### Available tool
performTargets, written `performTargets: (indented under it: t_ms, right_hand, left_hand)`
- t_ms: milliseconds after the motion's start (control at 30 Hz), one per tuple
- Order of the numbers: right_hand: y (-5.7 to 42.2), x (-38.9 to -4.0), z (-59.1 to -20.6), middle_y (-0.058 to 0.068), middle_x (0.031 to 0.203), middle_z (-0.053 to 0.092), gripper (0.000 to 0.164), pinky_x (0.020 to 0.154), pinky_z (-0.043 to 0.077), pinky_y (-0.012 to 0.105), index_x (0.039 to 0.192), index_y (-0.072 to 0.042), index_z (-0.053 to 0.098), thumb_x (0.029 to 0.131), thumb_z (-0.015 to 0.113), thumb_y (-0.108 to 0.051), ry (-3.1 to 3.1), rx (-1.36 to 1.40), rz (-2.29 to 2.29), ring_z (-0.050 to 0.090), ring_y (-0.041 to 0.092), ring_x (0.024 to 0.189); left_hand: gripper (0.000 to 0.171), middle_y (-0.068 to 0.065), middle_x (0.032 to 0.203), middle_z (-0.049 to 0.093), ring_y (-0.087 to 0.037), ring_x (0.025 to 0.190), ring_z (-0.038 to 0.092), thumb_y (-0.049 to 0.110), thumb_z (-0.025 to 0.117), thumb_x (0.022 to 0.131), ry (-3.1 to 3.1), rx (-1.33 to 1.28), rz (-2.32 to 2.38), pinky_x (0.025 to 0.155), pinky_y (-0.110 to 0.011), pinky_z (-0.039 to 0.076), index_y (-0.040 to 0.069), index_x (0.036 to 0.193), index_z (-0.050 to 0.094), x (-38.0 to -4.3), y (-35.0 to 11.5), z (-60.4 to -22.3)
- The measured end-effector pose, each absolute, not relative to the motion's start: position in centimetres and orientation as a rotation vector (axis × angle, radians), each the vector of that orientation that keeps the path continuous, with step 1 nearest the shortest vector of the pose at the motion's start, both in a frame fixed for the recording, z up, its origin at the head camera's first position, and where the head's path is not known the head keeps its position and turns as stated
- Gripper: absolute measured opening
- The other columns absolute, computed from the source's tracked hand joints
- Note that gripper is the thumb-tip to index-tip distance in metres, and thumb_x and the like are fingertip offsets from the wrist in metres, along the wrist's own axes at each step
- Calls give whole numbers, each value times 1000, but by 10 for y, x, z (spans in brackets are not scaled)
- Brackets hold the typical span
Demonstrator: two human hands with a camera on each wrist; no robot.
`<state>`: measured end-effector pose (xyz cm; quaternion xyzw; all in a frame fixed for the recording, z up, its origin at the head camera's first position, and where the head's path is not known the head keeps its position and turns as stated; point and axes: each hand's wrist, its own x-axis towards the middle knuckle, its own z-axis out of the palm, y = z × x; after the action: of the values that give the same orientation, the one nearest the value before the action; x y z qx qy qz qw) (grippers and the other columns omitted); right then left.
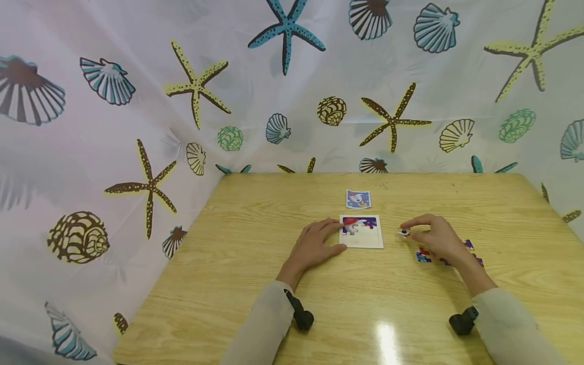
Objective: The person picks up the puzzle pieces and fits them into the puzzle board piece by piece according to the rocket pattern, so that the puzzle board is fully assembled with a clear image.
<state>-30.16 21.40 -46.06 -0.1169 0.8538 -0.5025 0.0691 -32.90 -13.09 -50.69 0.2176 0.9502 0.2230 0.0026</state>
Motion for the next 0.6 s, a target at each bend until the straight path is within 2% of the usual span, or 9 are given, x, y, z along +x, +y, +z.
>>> performTargets:
  t_ms: [200,300,400,467,533,600]
  right_hand:
    - [200,-307,-463,29,145,53,29,41,38,27,127,0,72,100,62,-2,2632,-395,-1459,33,8,43]
    - [194,-309,-465,29,144,55,29,48,41,26,126,0,73,99,63,-2,2649,-420,-1450,39,6,55]
    - [188,-311,-466,27,143,56,27,49,43,27,123,-1,75,99,64,-2,2669,-418,-1441,40,12,56]
    - [184,-313,-467,26,142,57,26,57,51,29,123,-3,76,99,66,-4,2692,-436,-1423,55,18,67]
    - [180,-314,-467,25,142,57,26,68,59,37,122,-3,76,99,66,-3,2692,-449,-1428,67,31,84]
    - [176,-315,-467,25,141,58,26,86,59,45,122,-3,76,99,66,-3,2710,-475,-1421,64,40,116]
  left_hand:
    - [66,7,164,41,-19,156,28,61,60,99,2979,670,695,128,-44,17,34,157,47,-328,-130,-507]
    - [66,7,164,40,-18,156,28,61,60,98,2977,661,690,129,-43,16,34,157,47,-328,-130,-507]
    - [65,7,164,41,-19,156,28,61,61,98,2968,657,702,129,-44,16,34,156,48,-328,-129,-506]
    - [66,6,164,41,-19,156,28,61,61,98,2963,654,706,129,-44,16,34,156,48,-327,-129,-506]
    - [66,6,164,41,-19,156,28,61,61,98,2965,652,704,129,-44,16,34,156,48,-327,-129,-505]
    - [66,6,164,41,-19,156,28,61,61,98,2970,653,697,129,-44,16,34,156,48,-328,-129,-504]
